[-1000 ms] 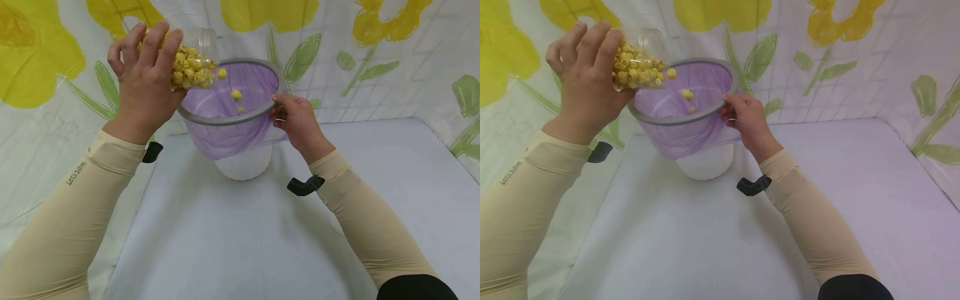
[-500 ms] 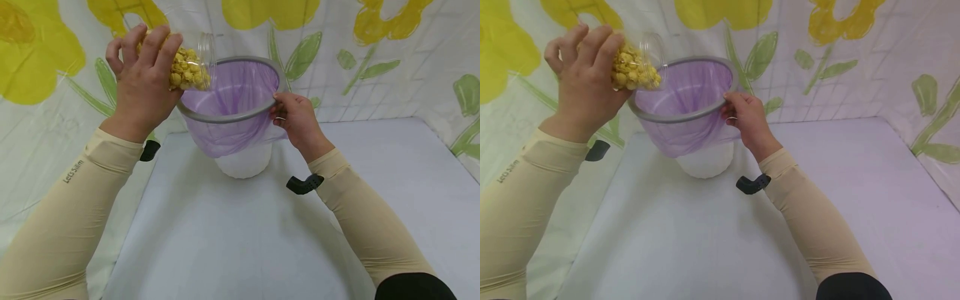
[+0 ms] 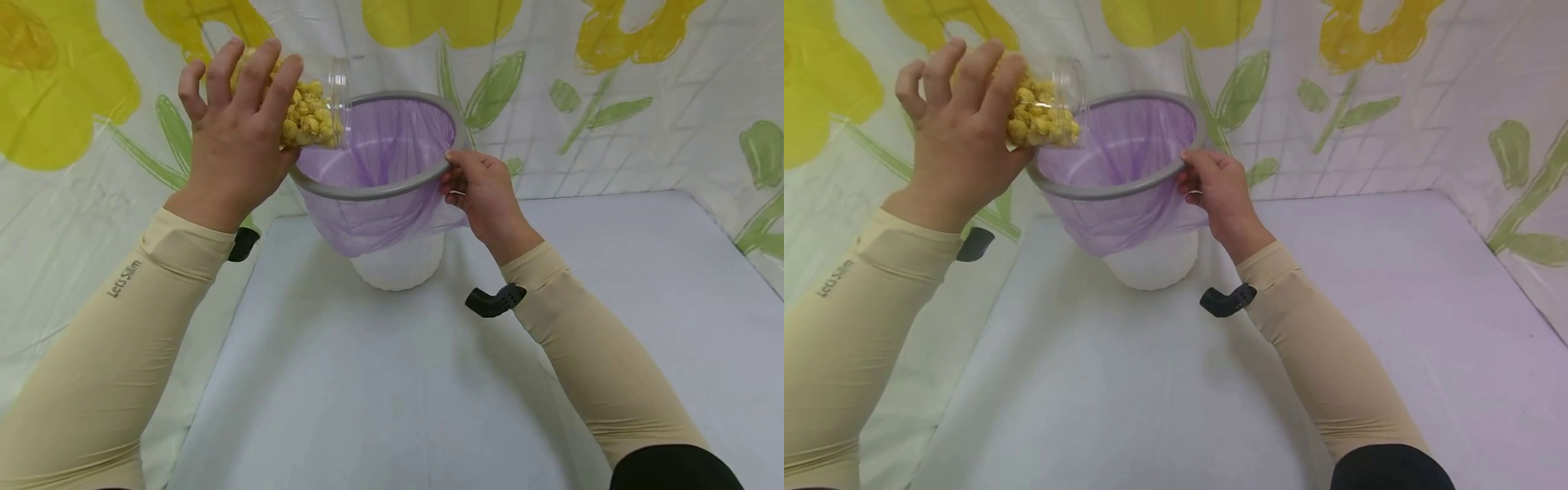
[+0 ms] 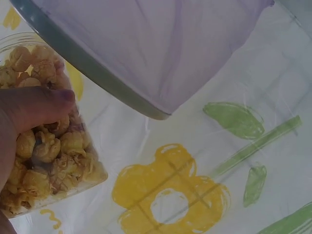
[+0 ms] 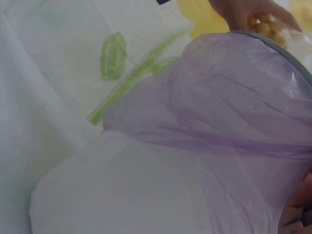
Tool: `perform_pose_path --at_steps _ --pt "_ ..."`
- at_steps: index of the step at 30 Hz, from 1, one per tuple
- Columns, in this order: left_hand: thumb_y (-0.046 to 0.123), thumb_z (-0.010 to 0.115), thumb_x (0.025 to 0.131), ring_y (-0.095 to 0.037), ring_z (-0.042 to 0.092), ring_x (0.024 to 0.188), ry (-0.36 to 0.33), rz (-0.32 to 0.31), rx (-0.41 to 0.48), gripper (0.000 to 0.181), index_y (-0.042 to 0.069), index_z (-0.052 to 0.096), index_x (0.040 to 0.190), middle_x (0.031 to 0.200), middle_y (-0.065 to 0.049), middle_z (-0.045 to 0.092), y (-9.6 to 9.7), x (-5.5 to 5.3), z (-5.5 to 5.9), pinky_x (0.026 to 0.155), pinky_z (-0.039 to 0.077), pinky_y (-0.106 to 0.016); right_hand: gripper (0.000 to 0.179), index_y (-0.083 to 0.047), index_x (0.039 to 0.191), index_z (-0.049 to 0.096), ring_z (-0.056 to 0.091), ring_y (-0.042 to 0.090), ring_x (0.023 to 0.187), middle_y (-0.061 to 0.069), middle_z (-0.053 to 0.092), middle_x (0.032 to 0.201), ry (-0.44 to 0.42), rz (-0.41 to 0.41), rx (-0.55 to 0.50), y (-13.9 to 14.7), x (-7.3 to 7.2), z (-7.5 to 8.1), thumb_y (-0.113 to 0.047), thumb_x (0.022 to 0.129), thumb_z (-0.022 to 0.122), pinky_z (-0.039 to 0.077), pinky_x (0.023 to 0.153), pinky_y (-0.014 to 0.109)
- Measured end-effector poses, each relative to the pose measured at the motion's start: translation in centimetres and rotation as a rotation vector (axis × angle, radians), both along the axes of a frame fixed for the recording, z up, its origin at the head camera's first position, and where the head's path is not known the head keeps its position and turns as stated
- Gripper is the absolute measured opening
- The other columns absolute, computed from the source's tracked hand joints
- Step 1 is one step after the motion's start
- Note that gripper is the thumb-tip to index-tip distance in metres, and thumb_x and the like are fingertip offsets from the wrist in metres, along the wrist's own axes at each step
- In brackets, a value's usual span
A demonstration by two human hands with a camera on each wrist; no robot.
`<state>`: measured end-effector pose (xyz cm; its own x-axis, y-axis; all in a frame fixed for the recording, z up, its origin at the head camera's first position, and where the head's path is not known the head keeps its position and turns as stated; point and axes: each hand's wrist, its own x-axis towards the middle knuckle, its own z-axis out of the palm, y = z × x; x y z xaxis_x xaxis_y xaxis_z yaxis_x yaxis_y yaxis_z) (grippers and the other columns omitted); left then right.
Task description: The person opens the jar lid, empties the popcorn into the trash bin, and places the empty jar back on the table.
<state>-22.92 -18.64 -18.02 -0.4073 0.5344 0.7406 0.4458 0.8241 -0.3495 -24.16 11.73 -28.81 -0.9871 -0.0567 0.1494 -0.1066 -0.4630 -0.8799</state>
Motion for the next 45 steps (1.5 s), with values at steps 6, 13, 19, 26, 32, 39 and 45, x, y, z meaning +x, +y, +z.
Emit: perform_pose_path --at_steps 6,13,19,26,32,39,45 --pt "0.011 0.074 0.092 -0.038 0.019 0.157 -0.056 0.039 -0.054 0.079 0.020 0.034 0.159 0.170 -0.012 0.027 -0.13 0.16 0.13 0.120 0.008 -0.065 0.028 -0.012 0.076 0.071 0.062 0.014 0.062 -0.001 0.066 0.065 -0.008 -0.003 0.008 -0.06 -0.09 -0.15 -0.015 0.102 0.062 0.050 0.059 0.025" --pt "0.008 0.064 0.095 -0.038 0.024 0.154 -0.006 0.021 -0.054 0.067 0.020 0.039 0.157 0.163 -0.013 0.036 -0.09 -0.26 -0.09 0.119 0.010 -0.065 0.028 -0.013 0.075 0.072 0.062 0.014 0.062 0.000 0.066 0.065 -0.016 0.000 0.003 -0.25 0.12 -0.08 -0.014 0.102 0.062 0.050 0.059 0.024" --pt "0.010 0.061 0.097 -0.037 0.027 0.152 0.012 0.031 -0.073 0.061 0.018 0.041 0.154 0.156 -0.013 0.041 -0.10 -0.30 -0.16 0.118 0.011 -0.065 0.029 -0.013 0.075 0.071 0.062 0.014 0.062 0.000 0.066 0.065 -0.008 0.003 0.009 -0.32 0.19 0.00 -0.015 0.102 0.062 0.050 0.060 0.024" --pt "0.011 0.058 0.099 -0.038 0.028 0.151 0.020 0.029 -0.064 0.058 0.018 0.042 0.154 0.157 -0.013 0.042 -0.14 -0.40 -0.35 0.117 0.012 -0.064 0.029 -0.013 0.075 0.072 0.061 0.014 0.063 0.000 0.066 0.065 -0.009 0.002 0.014 -0.33 0.22 -0.05 -0.015 0.102 0.062 0.050 0.060 0.024" --pt "0.012 0.064 0.098 -0.038 0.027 0.152 0.013 0.037 -0.074 0.063 0.019 0.040 0.156 0.160 -0.013 0.039 -0.17 -0.34 -0.38 0.117 0.012 -0.065 0.029 -0.013 0.074 0.071 0.061 0.014 0.062 0.000 0.066 0.065 -0.008 0.005 0.006 -0.34 0.23 -0.02 -0.015 0.102 0.062 0.050 0.060 0.024" --pt "0.012 0.065 0.097 -0.038 0.025 0.153 0.001 0.044 -0.078 0.067 0.020 0.038 0.157 0.161 -0.013 0.037 -0.15 -0.21 -0.29 0.117 0.012 -0.064 0.029 -0.012 0.074 0.071 0.061 0.014 0.062 0.000 0.066 0.065 -0.009 0.003 0.003 -0.37 0.16 0.00 -0.014 0.102 0.062 0.050 0.060 0.024" --pt "0.012 0.065 0.097 -0.037 0.024 0.154 -0.005 0.039 -0.074 0.067 0.021 0.038 0.158 0.163 -0.012 0.036 -0.09 -0.18 -0.17 0.119 0.011 -0.064 0.029 -0.012 0.074 0.071 0.061 0.014 0.060 0.000 0.066 0.065 -0.006 0.007 -0.003 -0.42 0.18 0.07 -0.014 0.101 0.062 0.050 0.059 0.024"
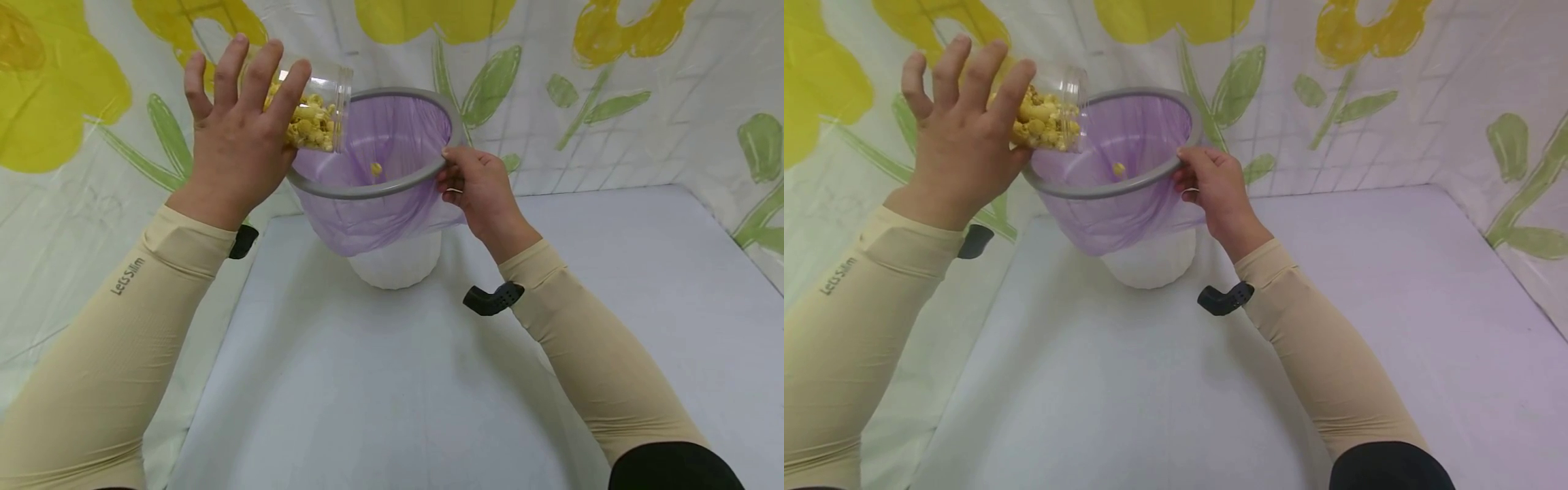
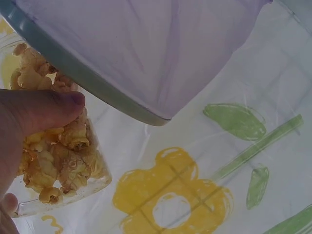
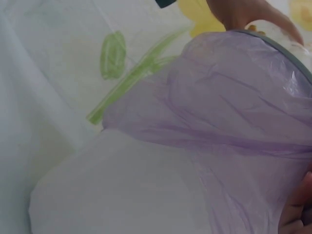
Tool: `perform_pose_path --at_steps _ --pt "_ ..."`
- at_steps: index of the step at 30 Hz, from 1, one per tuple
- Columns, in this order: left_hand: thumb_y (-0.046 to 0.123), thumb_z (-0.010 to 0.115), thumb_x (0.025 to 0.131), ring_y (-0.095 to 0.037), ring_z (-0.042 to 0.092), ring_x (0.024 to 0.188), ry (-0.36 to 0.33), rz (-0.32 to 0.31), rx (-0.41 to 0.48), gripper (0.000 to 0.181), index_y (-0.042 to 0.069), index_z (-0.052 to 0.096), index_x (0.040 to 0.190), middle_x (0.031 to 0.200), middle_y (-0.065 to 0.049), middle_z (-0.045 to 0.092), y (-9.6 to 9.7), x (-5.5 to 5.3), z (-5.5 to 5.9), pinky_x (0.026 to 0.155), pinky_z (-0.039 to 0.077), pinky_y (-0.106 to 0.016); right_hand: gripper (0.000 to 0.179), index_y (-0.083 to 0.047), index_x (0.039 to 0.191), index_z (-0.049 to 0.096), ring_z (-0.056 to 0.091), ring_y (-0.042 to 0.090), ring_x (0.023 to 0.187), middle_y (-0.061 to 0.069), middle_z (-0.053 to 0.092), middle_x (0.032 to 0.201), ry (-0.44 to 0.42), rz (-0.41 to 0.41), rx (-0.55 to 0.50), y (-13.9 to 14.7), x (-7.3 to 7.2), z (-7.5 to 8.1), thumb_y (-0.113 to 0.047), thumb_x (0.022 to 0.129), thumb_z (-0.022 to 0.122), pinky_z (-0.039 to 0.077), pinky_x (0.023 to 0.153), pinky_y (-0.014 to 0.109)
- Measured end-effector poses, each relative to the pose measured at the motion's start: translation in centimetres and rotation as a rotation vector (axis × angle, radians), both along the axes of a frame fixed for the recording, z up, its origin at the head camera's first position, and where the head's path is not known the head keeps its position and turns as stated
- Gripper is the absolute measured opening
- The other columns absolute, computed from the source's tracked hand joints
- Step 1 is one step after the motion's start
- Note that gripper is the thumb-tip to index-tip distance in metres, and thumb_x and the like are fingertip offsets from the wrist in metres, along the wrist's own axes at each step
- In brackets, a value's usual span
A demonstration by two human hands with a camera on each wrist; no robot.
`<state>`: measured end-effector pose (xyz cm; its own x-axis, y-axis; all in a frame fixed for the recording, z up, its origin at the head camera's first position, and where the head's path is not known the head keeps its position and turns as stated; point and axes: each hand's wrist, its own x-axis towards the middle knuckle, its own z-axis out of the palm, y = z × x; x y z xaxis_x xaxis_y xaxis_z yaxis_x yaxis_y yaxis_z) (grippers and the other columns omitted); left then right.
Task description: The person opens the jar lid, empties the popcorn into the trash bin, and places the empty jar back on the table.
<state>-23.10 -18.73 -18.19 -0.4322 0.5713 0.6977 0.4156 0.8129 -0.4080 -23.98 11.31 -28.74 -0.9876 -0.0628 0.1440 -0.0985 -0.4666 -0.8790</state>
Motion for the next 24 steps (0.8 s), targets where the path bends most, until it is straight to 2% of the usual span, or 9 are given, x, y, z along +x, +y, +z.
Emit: perform_pose_path --at_steps 8,13,18,24 --pt "0.009 0.047 0.099 -0.035 0.027 0.154 0.082 -0.029 -0.014 0.059 0.024 0.043 0.155 0.162 -0.009 0.040 0.27 -0.29 -0.01 0.119 0.013 -0.065 0.029 -0.012 0.075 0.071 0.061 0.014 0.060 0.000 0.066 0.065 -0.003 0.015 -0.013 0.01 0.09 0.10 -0.013 0.102 0.061 0.050 0.058 0.023" --pt "0.004 0.044 0.096 -0.034 0.029 0.153 0.115 -0.047 -0.041 0.061 0.023 0.044 0.154 0.159 -0.010 0.042 0.36 -0.43 -0.06 0.118 0.015 -0.062 0.030 -0.012 0.074 0.072 0.062 0.014 0.060 0.000 0.066 0.065 -0.003 0.016 -0.014 0.10 0.14 0.12 -0.013 0.102 0.062 0.050 0.059 0.023" --pt "0.003 0.042 0.099 -0.033 0.033 0.150 0.137 -0.043 -0.061 0.058 0.025 0.047 0.152 0.156 -0.008 0.046 0.60 -0.68 -0.37 0.115 0.020 -0.058 0.030 -0.012 0.074 0.073 0.061 0.014 0.061 0.000 0.066 0.065 0.000 0.013 -0.013 0.11 0.16 0.13 -0.014 0.102 0.062 0.050 0.059 0.024" --pt "0.000 0.040 0.100 -0.032 0.037 0.145 0.206 -0.046 -0.114 0.055 0.025 0.048 0.149 0.152 -0.007 0.048 0.73 -0.98 -0.28 0.108 0.025 -0.054 0.029 -0.012 0.074 0.072 0.061 0.014 0.061 0.000 0.066 0.065 -0.002 0.016 -0.012 0.09 0.18 0.05 -0.014 0.102 0.063 0.050 0.059 0.024"
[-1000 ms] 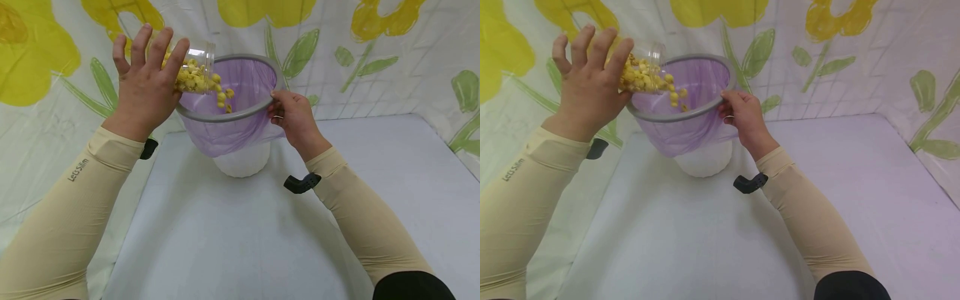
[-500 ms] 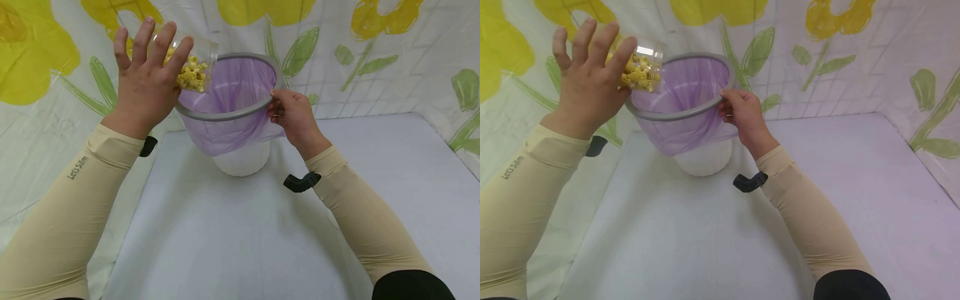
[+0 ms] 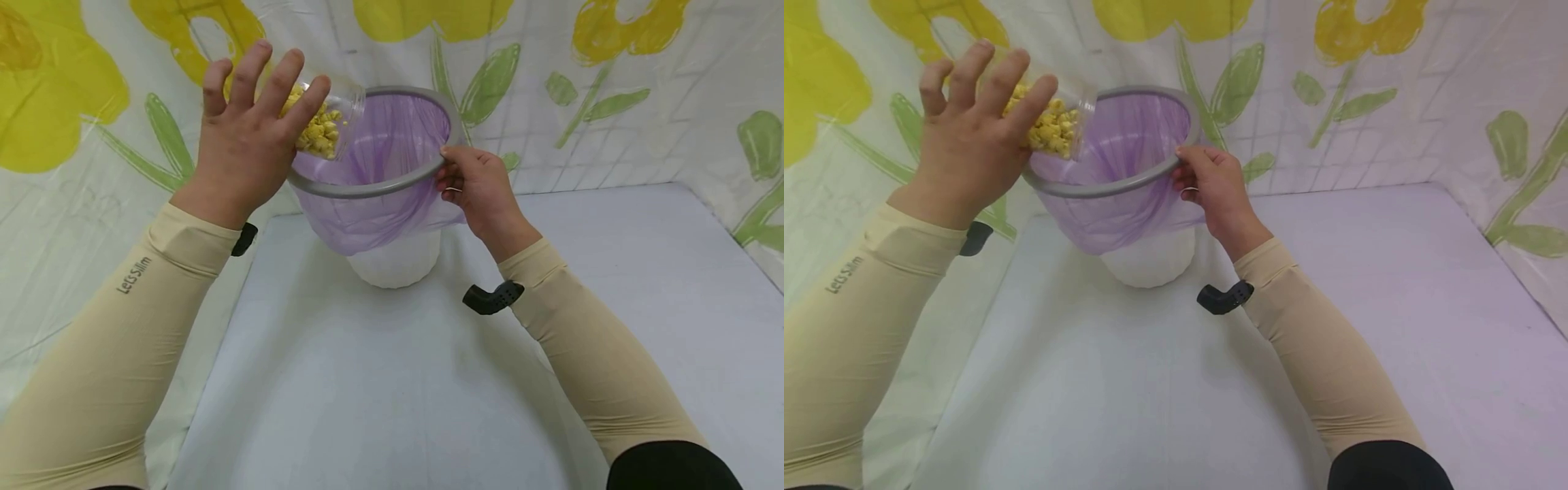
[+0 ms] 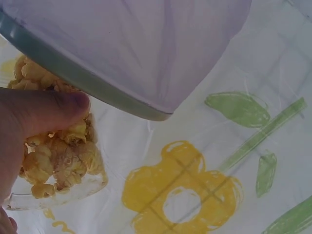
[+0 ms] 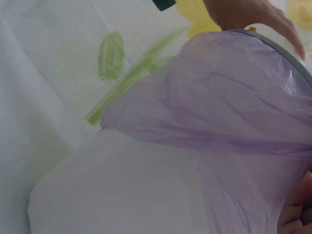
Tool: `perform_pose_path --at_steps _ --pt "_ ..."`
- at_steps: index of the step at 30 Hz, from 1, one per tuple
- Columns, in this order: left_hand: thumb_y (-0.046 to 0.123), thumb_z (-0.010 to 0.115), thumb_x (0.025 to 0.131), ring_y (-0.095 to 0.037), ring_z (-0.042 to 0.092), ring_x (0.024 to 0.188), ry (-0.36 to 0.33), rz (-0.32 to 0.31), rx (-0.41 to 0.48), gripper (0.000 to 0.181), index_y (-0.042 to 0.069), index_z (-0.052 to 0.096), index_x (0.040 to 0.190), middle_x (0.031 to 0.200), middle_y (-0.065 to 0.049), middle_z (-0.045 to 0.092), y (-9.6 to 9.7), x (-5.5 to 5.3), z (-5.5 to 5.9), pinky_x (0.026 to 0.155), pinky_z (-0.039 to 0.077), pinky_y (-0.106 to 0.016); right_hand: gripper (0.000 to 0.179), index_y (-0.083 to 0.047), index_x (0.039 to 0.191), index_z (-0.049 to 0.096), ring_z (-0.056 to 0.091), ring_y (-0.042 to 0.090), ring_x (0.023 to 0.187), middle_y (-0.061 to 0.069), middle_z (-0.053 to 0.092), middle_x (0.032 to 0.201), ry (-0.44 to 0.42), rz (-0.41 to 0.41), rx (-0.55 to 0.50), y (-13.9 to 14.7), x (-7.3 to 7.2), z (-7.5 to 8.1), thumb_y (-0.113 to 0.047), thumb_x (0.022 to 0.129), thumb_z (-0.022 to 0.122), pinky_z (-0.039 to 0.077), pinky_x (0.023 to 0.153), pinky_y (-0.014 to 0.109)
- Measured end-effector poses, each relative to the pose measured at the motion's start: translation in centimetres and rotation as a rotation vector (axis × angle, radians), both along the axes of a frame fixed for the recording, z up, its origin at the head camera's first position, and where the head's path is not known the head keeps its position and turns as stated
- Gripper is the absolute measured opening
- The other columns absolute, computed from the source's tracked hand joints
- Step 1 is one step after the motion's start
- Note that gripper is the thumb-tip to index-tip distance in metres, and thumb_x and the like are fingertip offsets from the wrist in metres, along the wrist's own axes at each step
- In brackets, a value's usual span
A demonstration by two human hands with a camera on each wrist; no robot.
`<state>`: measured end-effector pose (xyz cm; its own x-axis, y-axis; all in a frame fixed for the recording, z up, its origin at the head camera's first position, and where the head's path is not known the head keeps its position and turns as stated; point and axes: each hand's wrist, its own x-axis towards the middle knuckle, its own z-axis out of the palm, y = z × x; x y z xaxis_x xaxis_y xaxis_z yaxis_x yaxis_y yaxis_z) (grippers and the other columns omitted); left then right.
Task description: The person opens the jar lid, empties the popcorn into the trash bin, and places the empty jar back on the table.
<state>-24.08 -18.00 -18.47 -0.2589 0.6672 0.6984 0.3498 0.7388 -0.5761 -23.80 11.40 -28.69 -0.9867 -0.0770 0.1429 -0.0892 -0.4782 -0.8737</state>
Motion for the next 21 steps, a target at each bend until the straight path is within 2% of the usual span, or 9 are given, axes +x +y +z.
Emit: perform_pose_path --at_steps 3,10,21 --pt "-0.002 0.038 0.103 -0.030 0.038 0.146 0.015 -0.012 0.004 0.055 0.027 0.049 0.148 0.153 -0.006 0.049 0.15 -0.05 -0.10 0.110 0.025 -0.055 0.028 -0.011 0.075 0.072 0.061 0.014 0.061 0.000 0.066 0.065 0.001 0.000 0.002 -0.01 0.00 -0.01 -0.014 0.102 0.064 0.049 0.059 0.024" --pt "0.002 0.036 0.107 -0.028 0.034 0.151 -0.006 -0.011 0.015 0.053 0.030 0.048 0.150 0.160 -0.004 0.045 0.12 0.09 -0.10 0.117 0.020 -0.059 0.029 -0.012 0.074 0.073 0.061 0.014 0.062 0.000 0.066 0.065 0.004 -0.003 0.007 -0.01 0.00 0.08 -0.015 0.101 0.064 0.049 0.059 0.024" --pt "0.002 0.039 0.102 -0.029 0.033 0.151 0.001 -0.001 0.023 0.055 0.029 0.049 0.150 0.160 -0.004 0.045 0.09 0.11 -0.19 0.117 0.019 -0.059 0.030 -0.012 0.073 0.073 0.061 0.014 0.061 -0.001 0.066 0.065 0.008 -0.006 0.001 0.00 0.12 0.11 -0.014 0.101 0.064 0.049 0.059 0.024"
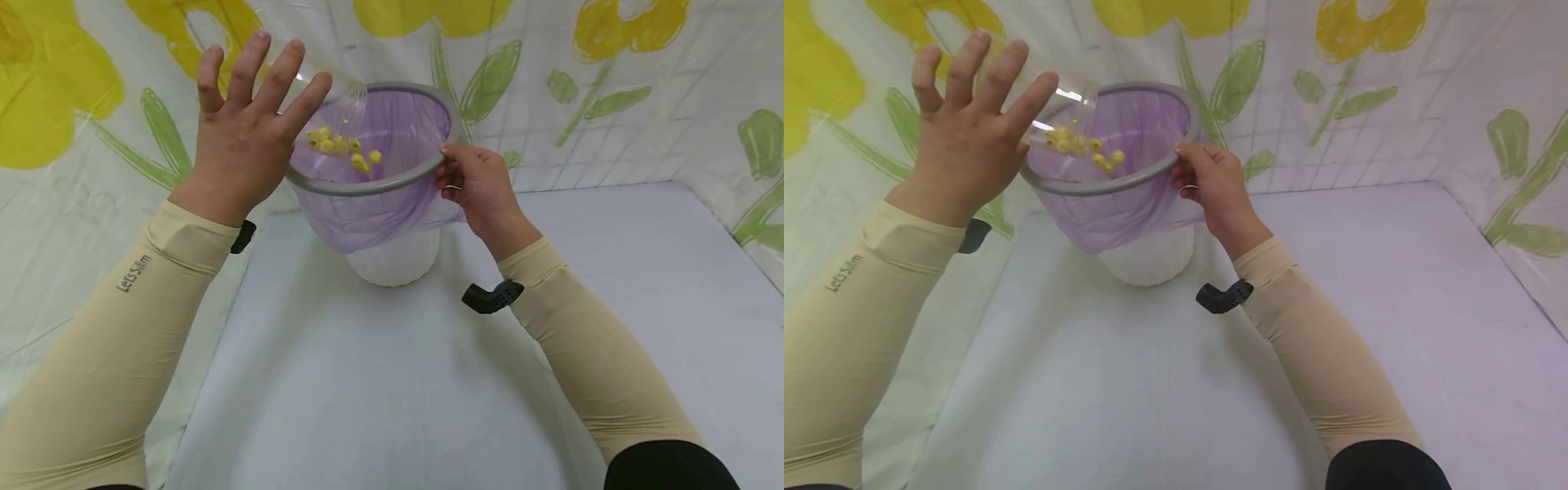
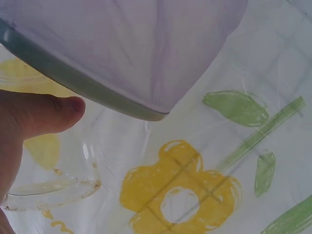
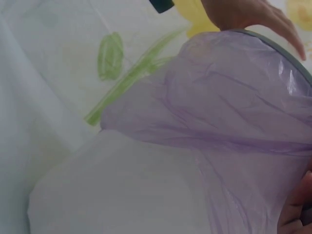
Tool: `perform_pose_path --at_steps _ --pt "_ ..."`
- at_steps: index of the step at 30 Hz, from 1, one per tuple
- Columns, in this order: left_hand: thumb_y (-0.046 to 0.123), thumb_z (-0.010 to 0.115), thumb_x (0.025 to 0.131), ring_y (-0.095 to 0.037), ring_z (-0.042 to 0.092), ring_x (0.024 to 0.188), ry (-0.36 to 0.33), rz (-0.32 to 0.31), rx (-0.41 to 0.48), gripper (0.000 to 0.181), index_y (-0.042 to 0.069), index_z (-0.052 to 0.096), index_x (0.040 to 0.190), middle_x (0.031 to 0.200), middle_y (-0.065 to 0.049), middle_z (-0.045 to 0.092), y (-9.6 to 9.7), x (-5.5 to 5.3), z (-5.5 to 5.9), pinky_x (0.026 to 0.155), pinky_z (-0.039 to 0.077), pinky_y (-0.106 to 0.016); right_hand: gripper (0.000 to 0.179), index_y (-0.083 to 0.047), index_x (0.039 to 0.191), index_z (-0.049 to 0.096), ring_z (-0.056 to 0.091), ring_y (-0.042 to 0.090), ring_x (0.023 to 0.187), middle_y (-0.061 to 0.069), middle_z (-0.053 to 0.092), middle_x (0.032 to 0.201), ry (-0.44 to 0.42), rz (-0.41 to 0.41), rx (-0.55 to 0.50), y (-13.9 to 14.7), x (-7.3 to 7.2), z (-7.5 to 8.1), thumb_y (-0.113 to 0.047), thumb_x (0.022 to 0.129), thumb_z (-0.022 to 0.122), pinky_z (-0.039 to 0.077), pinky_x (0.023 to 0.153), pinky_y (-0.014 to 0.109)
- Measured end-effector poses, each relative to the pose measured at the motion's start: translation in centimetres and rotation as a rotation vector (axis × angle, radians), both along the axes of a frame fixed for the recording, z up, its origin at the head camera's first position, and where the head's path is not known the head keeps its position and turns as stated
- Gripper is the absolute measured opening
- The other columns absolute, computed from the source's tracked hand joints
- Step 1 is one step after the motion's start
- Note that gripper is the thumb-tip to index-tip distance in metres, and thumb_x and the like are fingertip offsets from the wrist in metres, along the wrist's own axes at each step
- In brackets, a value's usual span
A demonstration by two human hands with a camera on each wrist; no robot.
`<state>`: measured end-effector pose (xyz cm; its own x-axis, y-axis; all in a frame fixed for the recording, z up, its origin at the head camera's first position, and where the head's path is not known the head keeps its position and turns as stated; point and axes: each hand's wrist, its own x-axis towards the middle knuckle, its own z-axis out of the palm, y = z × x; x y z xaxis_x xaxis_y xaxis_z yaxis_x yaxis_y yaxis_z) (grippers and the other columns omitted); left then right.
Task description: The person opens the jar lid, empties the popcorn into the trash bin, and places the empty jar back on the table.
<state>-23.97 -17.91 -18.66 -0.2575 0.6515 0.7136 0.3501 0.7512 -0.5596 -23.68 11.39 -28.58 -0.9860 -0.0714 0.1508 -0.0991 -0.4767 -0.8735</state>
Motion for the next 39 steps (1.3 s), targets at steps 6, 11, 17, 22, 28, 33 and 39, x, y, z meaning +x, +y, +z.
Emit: perform_pose_path --at_steps 6,11,17,22,28,33,39 --pt "0.002 0.039 0.102 -0.029 0.033 0.152 -0.008 -0.003 0.002 0.055 0.029 0.049 0.150 0.161 -0.004 0.045 0.1 0.1 0.0 0.117 0.020 -0.060 0.029 -0.012 0.073 0.072 0.062 0.013 0.061 -0.001 0.067 0.065 -0.003 0.006 -0.008 0.0 0.0 -0.1 -0.014 0.101 0.063 0.049 0.059 0.024" --pt "0.002 0.038 0.102 -0.030 0.030 0.154 -0.022 -0.013 0.010 0.056 0.030 0.049 0.150 0.164 -0.006 0.041 0.1 0.1 0.0 0.119 0.019 -0.062 0.029 -0.013 0.074 0.073 0.062 0.013 0.061 -0.001 0.067 0.065 -0.001 0.004 -0.006 0.0 0.0 -0.2 -0.015 0.101 0.063 0.049 0.059 0.024" --pt "0.001 0.038 0.104 -0.033 0.031 0.153 -0.022 -0.060 0.009 0.056 0.033 0.050 0.148 0.163 -0.006 0.040 0.2 0.1 -0.3 0.120 0.019 -0.063 0.030 -0.013 0.073 0.072 0.062 0.013 0.061 -0.001 0.067 0.065 0.005 0.006 -0.007 0.0 0.0 -0.2 -0.014 0.101 0.062 0.050 0.059 0.024" --pt "-0.001 0.040 0.105 -0.033 0.032 0.152 0.005 -0.060 -0.025 0.057 0.033 0.049 0.149 0.161 -0.006 0.042 0.6 0.2 -0.4 0.119 0.020 -0.061 0.030 -0.011 0.073 0.072 0.062 0.013 0.062 -0.001 0.066 0.065 0.001 0.011 -0.024 0.1 -0.1 -0.3 -0.014 0.101 0.063 0.050 0.059 0.025" --pt "0.000 0.041 0.106 -0.034 0.034 0.150 0.035 -0.056 -0.055 0.052 0.029 0.051 0.148 0.159 -0.008 0.045 1.2 0.4 -0.3 0.116 0.022 -0.060 0.030 -0.011 0.073 0.072 0.062 0.013 0.063 -0.001 0.066 0.066 0.000 0.014 -0.016 0.1 -0.1 -0.1 -0.014 0.101 0.062 0.050 0.060 0.025" --pt "-0.001 0.039 0.107 -0.035 0.035 0.150 0.028 -0.062 -0.042 0.051 0.028 0.053 0.146 0.157 -0.009 0.047 1.6 0.4 -0.1 0.116 0.022 -0.060 0.029 -0.013 0.073 0.072 0.062 0.013 0.062 -0.001 0.066 0.065 0.013 0.005 -0.007 0.0 0.0 0.0 -0.015 0.101 0.062 0.049 0.060 0.024" --pt "0.001 0.037 0.105 -0.036 0.033 0.151 -0.007 -0.018 -0.023 0.054 0.029 0.050 0.150 0.159 -0.011 0.044 1.1 0.2 -0.1 0.117 0.021 -0.060 0.030 -0.013 0.073 0.072 0.062 0.014 0.062 -0.001 0.066 0.066 0.008 0.005 -0.002 0.0 0.0 -0.1 -0.015 0.101 0.063 0.049 0.060 0.024"
